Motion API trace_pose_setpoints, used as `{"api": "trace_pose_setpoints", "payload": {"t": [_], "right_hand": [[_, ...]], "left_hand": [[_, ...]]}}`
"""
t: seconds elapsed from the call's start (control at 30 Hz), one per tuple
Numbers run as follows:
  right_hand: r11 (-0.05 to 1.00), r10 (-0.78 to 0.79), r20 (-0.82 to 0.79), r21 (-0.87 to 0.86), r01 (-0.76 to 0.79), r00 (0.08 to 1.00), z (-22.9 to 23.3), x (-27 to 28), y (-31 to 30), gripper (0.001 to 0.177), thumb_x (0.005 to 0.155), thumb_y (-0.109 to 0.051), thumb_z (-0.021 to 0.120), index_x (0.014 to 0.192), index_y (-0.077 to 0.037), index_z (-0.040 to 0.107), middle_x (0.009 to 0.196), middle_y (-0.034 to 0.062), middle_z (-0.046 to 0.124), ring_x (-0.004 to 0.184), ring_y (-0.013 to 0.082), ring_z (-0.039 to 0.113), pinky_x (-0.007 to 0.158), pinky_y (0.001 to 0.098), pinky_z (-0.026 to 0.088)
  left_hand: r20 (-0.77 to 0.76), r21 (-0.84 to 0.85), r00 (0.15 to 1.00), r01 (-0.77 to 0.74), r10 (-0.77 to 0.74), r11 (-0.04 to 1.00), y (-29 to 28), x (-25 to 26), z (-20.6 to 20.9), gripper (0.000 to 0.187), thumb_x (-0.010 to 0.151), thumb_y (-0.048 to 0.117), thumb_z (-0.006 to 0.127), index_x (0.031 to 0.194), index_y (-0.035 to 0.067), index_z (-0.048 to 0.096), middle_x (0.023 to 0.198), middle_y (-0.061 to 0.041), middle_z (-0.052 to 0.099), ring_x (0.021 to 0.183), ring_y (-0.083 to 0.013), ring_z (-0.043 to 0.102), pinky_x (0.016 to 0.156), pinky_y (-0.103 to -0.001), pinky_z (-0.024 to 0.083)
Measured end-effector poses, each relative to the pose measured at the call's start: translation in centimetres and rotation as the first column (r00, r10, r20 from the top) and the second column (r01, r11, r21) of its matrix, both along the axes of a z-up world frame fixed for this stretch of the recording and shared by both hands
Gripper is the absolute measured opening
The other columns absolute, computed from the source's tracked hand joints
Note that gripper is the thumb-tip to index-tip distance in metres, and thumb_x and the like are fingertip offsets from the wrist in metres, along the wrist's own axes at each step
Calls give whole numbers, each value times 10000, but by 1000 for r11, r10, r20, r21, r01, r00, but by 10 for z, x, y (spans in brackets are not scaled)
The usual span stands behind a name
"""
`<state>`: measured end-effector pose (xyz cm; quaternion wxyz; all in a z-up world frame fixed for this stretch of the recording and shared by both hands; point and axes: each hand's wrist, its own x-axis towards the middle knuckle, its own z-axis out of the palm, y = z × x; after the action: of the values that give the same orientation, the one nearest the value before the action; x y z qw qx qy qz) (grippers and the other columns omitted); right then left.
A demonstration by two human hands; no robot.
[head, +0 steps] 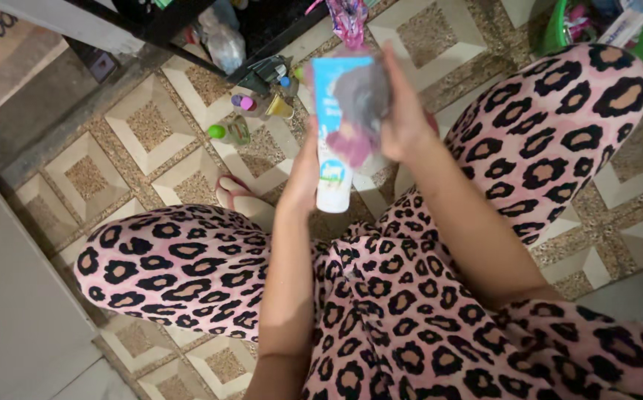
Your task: The person wipes several bottles and packets using a cloth after removing them from a shelf, then returns the items to the shelf.
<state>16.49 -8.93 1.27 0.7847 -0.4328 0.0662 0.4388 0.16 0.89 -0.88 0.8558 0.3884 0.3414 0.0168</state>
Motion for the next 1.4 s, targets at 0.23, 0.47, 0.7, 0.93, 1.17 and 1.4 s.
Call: {"api": "trace_pose_setpoints", "payload": {"t": [0.23,0.47,0.7,0.93,1.17,1.4], "right_hand": [[572,140,174,789,-223,975,-33,12,0,696,1252,-603,463,809,-106,666,780,82,589,717,271,678,723,436,534],[939,-195,238,-234,251,952,-69,30,-20,866,785,-838,522,1151,-56,594,993,125,615,881,267,687,764,516,627],[836,424,878,-474,276,223,-75,-52,-9,671,1163,-497,266,1633,-142,-56,1660,130,-41,1558,247,40,1289,480,191],[900,378,909,-405,159,177,-12,-90,-22,650,1174,-390,327,1696,-54,133,1773,220,89,1624,355,11,1375,588,13],[757,308,557,-635,156,772,29,-10,-11,544,1130,-355,342,1405,55,569,1377,326,597,1348,448,531,1188,546,370],[898,325,926,-366,243,193,-12,-74,-19,504,1173,-276,385,1545,64,362,1604,296,354,1503,402,398,1274,503,335]], "left_hand": [[10,-31,969,248,-248,968,-32,1,-4,636,1038,506,400,1495,64,399,1326,-122,651,1156,-206,680,971,-349,589],[-75,871,925,243,-372,428,-53,-6,30,758,1020,583,562,1436,-41,452,1170,-187,707,1111,-258,701,949,-370,533],[108,562,993,-14,-56,827,-41,15,1,792,1149,544,401,1635,-57,230,1680,-283,289,1526,-328,338,1258,-425,284],[230,723,957,-48,-176,689,-35,-6,-20,699,1104,376,484,1623,-31,254,1680,-246,306,1549,-325,336,1279,-439,284],[36,783,951,163,-306,600,-70,-21,-27,597,1055,173,518,1604,4,355,1570,-225,492,1425,-307,511,1185,-391,405],[38,699,997,21,-65,715,-58,-29,-73,482,1127,269,480,1509,-24,464,1437,-245,555,1306,-291,563,1098,-400,454]]}}
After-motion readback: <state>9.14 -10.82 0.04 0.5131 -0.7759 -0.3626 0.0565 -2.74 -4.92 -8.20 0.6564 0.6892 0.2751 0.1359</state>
